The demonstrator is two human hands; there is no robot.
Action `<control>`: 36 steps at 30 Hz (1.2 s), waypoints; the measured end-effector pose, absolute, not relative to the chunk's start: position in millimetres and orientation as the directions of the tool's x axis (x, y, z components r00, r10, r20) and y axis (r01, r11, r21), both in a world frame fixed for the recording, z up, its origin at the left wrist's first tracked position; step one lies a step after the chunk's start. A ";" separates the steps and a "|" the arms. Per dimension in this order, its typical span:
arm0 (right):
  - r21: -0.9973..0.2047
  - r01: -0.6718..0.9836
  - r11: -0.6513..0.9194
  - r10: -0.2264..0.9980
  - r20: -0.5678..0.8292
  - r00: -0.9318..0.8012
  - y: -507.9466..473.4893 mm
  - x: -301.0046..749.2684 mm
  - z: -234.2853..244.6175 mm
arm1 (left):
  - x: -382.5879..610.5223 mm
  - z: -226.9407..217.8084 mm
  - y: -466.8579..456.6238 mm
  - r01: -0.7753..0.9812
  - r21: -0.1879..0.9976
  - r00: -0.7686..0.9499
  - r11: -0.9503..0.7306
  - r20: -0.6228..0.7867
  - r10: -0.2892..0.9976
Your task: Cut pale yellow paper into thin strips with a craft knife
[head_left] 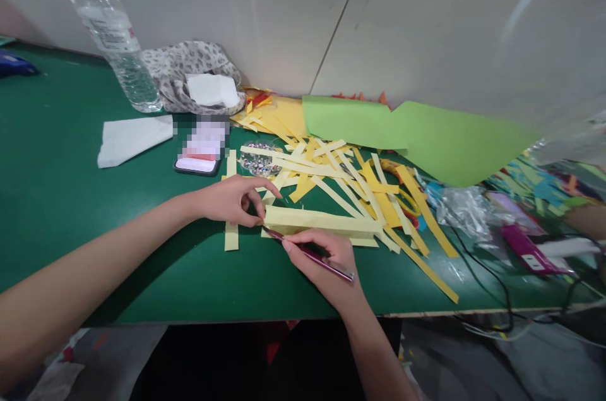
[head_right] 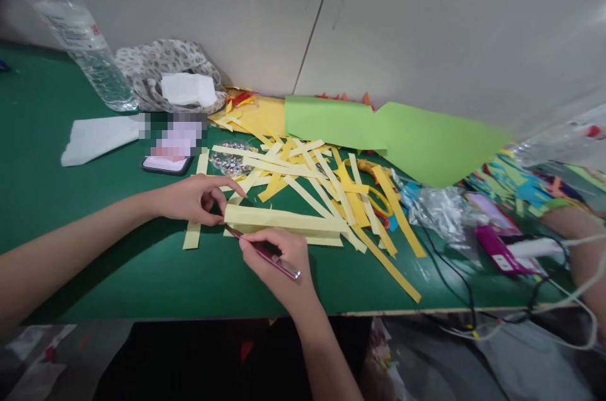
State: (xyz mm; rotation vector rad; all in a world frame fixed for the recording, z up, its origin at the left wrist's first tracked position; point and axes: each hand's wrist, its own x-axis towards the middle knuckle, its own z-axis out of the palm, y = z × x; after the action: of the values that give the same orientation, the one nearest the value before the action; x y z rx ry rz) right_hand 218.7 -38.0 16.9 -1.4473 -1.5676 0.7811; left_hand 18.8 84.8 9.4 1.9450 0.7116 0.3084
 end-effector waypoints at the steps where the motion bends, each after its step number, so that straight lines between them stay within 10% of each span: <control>1: -0.876 0.463 0.136 0.986 0.165 0.022 -38.1 218.5 17.3 | 18.9 9.6 84.8 0.345 0.878 0.794 -0.331 -0.085 0.602; 36: -0.835 0.513 0.196 0.971 0.239 0.018 -42.3 216.3 17.0 | 19.7 8.7 84.7 0.340 0.862 0.802 -0.377 -0.056 0.595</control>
State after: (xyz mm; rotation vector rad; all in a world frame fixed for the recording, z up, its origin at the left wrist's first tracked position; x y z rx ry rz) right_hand 216.3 -42.3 17.0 -1.4358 -1.6181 0.6750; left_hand 19.7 84.7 8.7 1.9986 0.6962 0.3243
